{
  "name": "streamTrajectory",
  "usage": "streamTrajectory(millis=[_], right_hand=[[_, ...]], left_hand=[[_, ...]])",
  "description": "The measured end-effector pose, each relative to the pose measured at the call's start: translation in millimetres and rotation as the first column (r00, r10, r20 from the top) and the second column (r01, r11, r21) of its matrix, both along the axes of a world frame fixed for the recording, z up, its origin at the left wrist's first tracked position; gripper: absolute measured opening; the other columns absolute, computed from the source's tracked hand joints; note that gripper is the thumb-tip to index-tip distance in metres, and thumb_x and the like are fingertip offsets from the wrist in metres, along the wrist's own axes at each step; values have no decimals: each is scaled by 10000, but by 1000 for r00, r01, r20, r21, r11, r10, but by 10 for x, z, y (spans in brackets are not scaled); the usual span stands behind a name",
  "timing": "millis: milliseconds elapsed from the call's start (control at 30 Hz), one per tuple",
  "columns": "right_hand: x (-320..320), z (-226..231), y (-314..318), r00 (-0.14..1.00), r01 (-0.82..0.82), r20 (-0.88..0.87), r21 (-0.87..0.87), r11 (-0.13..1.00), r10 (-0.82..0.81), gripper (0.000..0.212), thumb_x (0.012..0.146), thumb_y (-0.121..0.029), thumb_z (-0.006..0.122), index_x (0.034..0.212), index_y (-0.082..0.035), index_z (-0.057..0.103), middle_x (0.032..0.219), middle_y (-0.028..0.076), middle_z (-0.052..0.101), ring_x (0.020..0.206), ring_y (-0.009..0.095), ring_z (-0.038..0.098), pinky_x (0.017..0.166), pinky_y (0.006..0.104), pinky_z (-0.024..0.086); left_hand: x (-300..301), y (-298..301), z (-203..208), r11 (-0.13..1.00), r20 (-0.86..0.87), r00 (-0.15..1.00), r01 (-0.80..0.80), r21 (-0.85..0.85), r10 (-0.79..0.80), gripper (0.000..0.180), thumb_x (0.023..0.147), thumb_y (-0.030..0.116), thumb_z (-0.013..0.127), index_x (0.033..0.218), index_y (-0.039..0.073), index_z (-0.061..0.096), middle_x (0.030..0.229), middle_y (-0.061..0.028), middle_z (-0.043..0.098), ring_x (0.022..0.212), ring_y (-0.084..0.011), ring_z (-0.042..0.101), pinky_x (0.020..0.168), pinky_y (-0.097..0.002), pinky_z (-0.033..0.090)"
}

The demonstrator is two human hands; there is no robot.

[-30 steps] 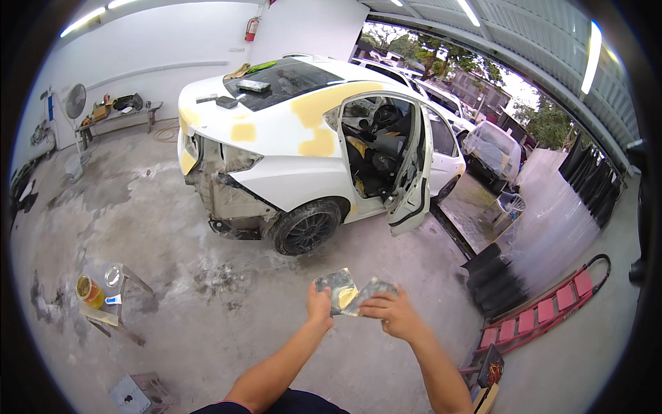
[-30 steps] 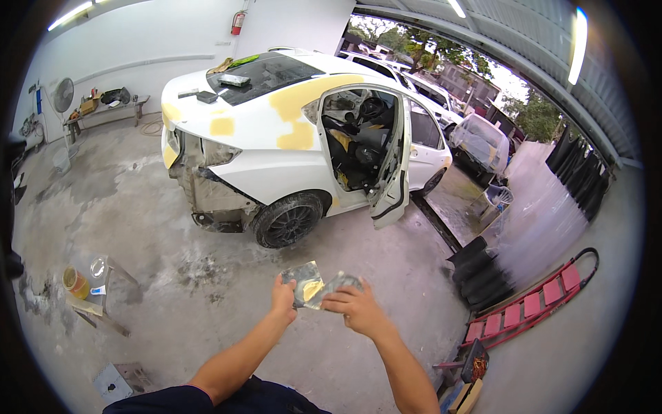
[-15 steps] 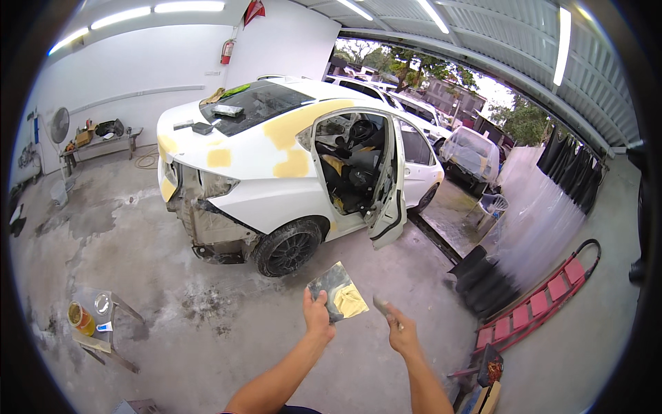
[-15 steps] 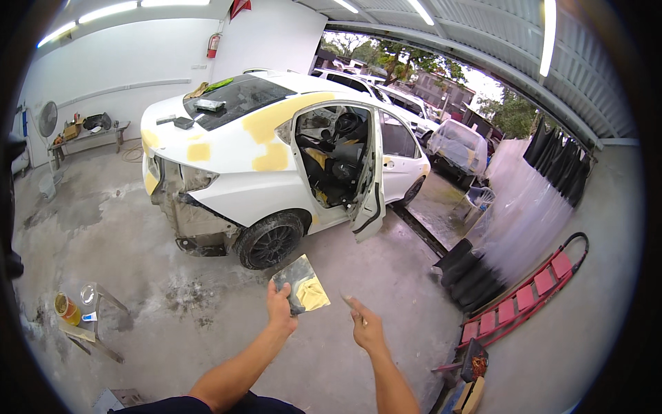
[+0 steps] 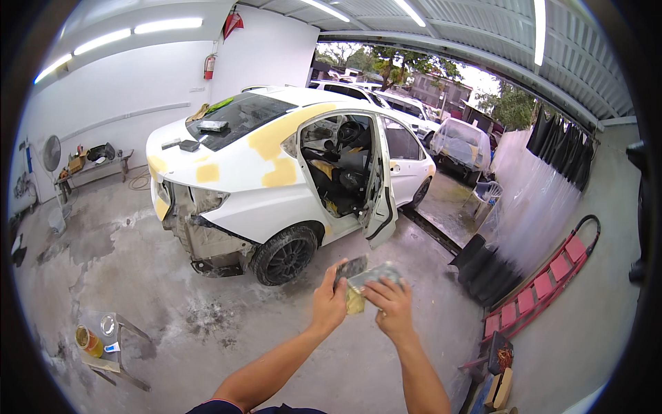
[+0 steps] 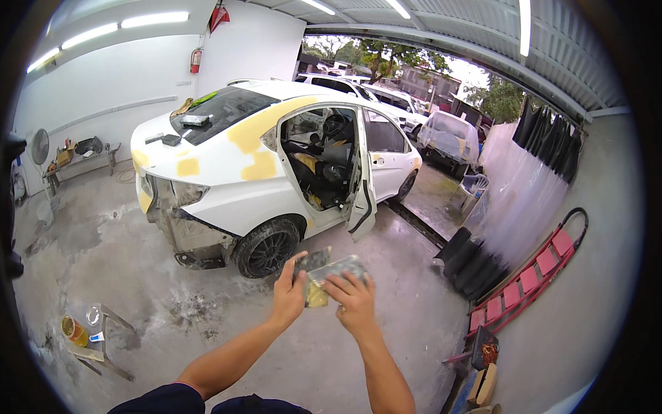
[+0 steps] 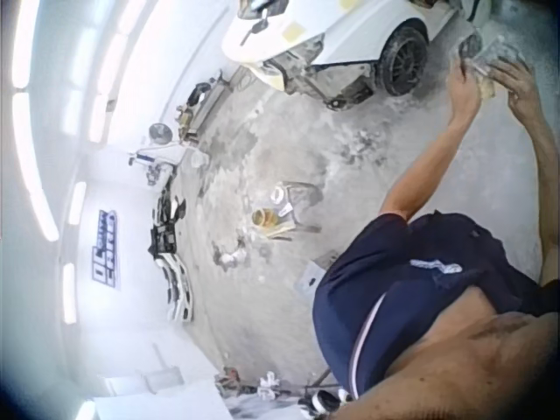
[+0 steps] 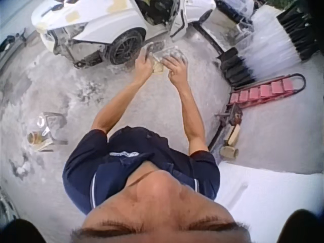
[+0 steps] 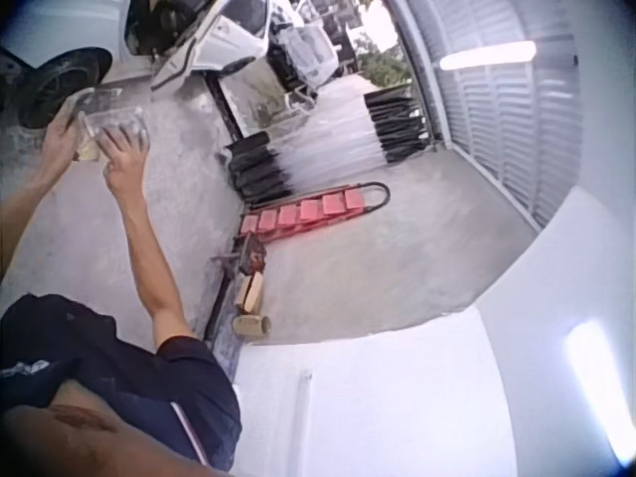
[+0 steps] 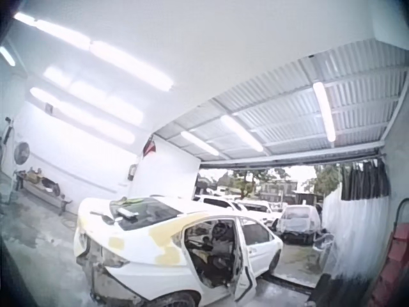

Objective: The person mixes a yellow body filler with a hardener on a metal mixing board using a putty knife, then applies the filler to the rear quarter panel of a white car near the wheel arch. The person smooths the filler into the damaged area to prepare it for sanding and painting.

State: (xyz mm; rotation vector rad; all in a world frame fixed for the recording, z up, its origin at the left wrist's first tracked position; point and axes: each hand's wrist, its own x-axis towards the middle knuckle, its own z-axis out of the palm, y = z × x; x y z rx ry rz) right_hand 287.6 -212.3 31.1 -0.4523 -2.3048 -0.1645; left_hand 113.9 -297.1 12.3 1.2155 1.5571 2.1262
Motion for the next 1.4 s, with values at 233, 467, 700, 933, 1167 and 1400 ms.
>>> streamTrajectory(millis=[233, 467, 700, 933, 1167, 1400], right_hand=[[-125, -487, -168, 983, -180, -75, -242, 953, 167, 448, 834, 42, 582, 1183, -185, 746, 1269, -9, 720, 1283, 239, 587, 1060, 499, 381], [-236, -880, -309, 759, -518, -630, -738, 433, -166, 340, 1058, -139, 534, 1373, -24, 591, 1300, 125, 679, 1229, 284, 624, 1080, 463, 458], [-96, -356, -64, 942, -167, 226, -327, 930, 248, 367, 1069, -135, 504, 1399, 9, 576, 1322, 217, 674, 1215, 269, 661, 1049, 362, 476], [-15, -667, -275, 974, -224, -180, -688, 690, 137, 461, 1053, -246, 580, 1442, -2, 540, 1301, 213, 684, 1209, 297, 663, 1051, 364, 471], [223, -439, 372, 628, -712, -692, -696, 98, -355, 352, 1026, -155, 616, 1340, -10, 549, 1188, 126, 690, 994, 191, 705, 874, 344, 578], [488, -164, 716, 978, -75, -129, -950, 302, -163, 398, 1003, -208, 680, 1312, -15, 521, 1204, 83, 652, 1035, 169, 661, 905, 355, 589]], left_hand=[[-206, -234, 364, 980, -241, 953, -158, 123, 183, 346, 1045, 89, 532, 1382, 122, 604, 762, -93, 621, 621, -153, 544, 622, -306, 460], [-161, -277, 15, 975, 654, 749, -210, 80, 108, 430, 1055, 62, 507, 1480, 33, 454, 1330, -121, 603, 1149, -175, 582, 973, -326, 483], [-107, -249, -644, 966, 908, 382, -115, 232, -173, 376, 1079, 69, 473, 1452, 97, 438, 1322, -72, 583, 1141, -171, 582, 986, -353, 509], [-76, -247, -122, 973, 931, 339, -130, 189, -136, 321, 1079, 78, 473, 1397, 118, 465, 1286, -54, 611, 1115, -189, 613, 961, -387, 548], [-29, -446, -121, 904, 858, 420, 413, 111, -297, 357, 1050, 99, 522, 1400, 34, 512, 1233, -81, 647, 1090, -218, 655, 933, -413, 565], [120, -423, 168, 886, 802, 464, 434, 165, -376, 460, 1041, 106, 516, 1485, 40, 417, 1294, -82, 621, 1098, -218, 658, 925, -431, 566]])
